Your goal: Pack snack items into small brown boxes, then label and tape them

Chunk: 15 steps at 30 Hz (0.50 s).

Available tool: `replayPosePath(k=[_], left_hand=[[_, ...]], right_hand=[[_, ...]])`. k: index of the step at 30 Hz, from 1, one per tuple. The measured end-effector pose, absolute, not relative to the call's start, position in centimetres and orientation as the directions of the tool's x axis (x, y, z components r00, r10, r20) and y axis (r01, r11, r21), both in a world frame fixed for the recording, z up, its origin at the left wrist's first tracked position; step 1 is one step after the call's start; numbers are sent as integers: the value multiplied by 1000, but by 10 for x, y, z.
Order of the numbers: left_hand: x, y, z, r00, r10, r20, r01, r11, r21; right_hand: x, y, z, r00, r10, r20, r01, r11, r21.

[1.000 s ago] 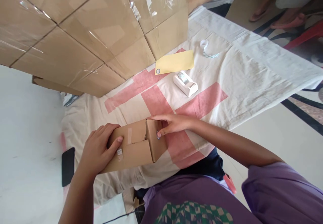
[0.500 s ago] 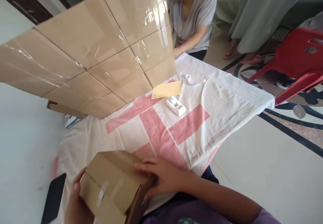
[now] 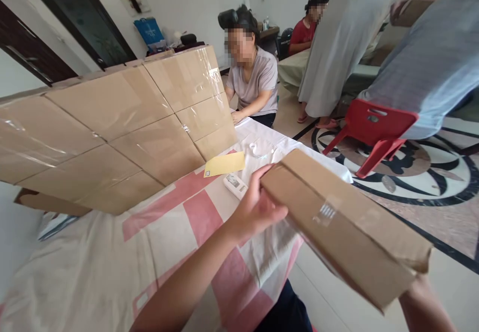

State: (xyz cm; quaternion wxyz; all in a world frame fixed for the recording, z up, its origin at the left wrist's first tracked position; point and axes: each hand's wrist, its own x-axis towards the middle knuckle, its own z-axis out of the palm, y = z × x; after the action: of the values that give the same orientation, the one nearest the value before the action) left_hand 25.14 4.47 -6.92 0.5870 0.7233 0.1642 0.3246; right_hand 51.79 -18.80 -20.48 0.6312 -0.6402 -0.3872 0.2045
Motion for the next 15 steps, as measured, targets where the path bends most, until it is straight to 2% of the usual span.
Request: replayPosePath(k=[2,5,7,10,12,15], left_hand=[[317,73,-90,768,572,290,-218,-193,957],[380,109,-128,698,670,253,-157,-202,967],[397,123,-147,660,707,252,-122,-230,966],[402,129,-155,649,715,260,-57,-295,954],[399,135,-151,658,711,247,19,-344,939],[393,166,-140,636,745,202,201,-412,888]], right_hand=[[542,-187,-212,704,680,204,213,73,-974],[542,-153,-206,691,689,219,223,85,-971],[526,-129,-198,669,688,280,265,131,-955],[498,-111,-191,630,634,449,461,160,-873],[485,-107,-191,608,595,525,602,86,-794],[482,-98,-193,636,548,543,680,-66,-730]])
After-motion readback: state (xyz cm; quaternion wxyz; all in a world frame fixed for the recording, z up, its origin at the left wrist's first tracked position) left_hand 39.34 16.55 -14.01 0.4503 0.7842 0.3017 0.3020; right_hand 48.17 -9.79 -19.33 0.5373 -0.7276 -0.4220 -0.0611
